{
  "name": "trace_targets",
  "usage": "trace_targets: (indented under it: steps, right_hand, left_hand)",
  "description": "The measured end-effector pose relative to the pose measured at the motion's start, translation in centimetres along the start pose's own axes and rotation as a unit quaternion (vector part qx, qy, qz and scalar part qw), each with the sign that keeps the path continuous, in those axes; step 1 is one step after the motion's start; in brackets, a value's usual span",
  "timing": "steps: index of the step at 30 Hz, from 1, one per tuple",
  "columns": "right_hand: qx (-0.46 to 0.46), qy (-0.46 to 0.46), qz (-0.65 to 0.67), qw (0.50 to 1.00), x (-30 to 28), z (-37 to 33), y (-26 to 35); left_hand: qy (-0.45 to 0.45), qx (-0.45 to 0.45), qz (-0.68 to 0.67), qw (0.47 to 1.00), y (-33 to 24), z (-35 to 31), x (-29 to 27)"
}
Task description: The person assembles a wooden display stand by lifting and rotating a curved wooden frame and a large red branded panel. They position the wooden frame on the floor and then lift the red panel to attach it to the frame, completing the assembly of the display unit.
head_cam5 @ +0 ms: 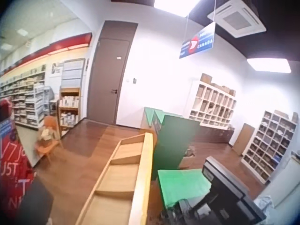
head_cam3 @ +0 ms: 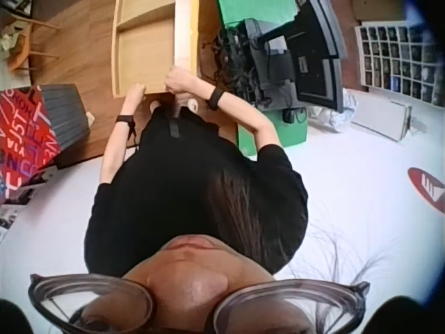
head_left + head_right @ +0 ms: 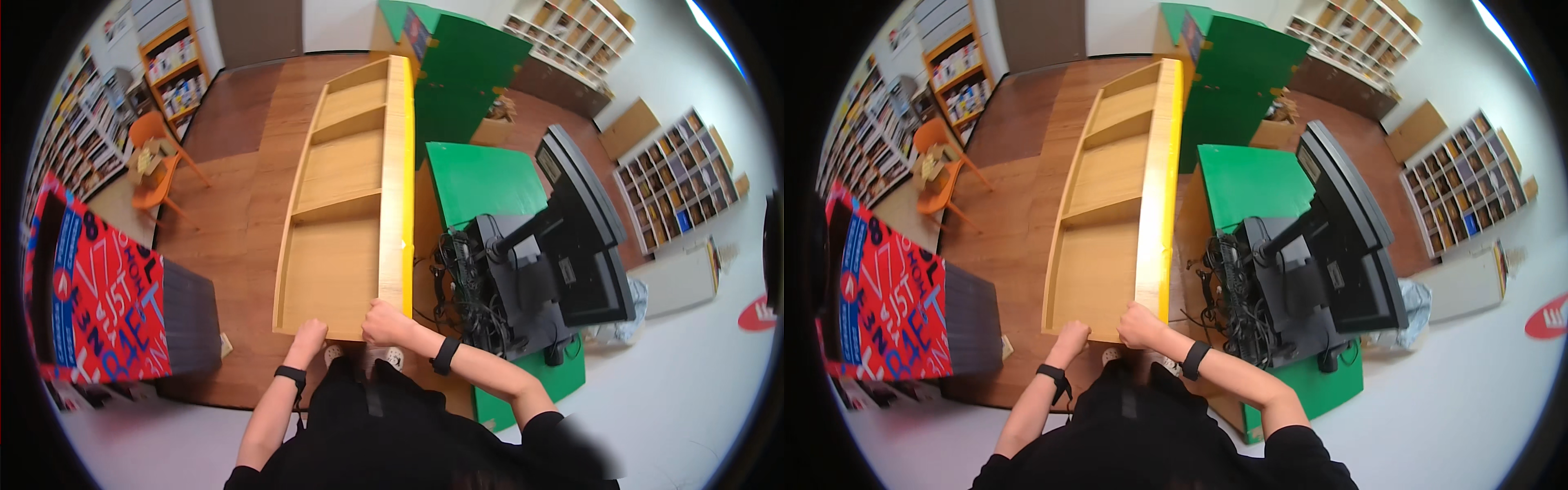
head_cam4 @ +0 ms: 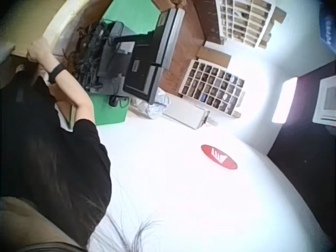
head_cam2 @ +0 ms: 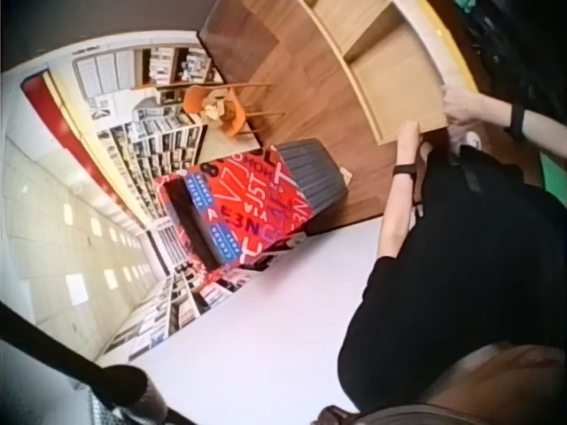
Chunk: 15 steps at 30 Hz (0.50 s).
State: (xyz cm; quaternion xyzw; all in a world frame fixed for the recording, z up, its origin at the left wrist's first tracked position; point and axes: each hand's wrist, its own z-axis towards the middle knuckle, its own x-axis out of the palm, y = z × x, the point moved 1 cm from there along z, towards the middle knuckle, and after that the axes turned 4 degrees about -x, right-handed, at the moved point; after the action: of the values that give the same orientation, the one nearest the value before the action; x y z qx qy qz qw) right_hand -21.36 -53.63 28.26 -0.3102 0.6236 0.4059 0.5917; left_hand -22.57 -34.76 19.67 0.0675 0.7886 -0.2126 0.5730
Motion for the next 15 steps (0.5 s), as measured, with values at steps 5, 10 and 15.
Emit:
trace_targets:
  steps: [5, 10, 15]
  right_hand:
    - [-0.024, 0.084, -0.009, 0.996, -1.0, -2.5, -0.4]
    - [-0.051, 0.136, -0.04, 0.989, -1.5, -6.6, -1.6]
    - [-0.053, 0.148, -0.01, 0.988, -2.3, -10.0, -2.3]
  left_hand:
    - [0.015, -0.002, -0.011, 1.0, -2.5, -0.5, 0.4]
    - [0.02, 0.001, -0.044, 0.999, -7.1, -0.5, 1.3]
    - [0.016, 0.028, -0.061, 0.998, -11.1, -0.5, 0.9]
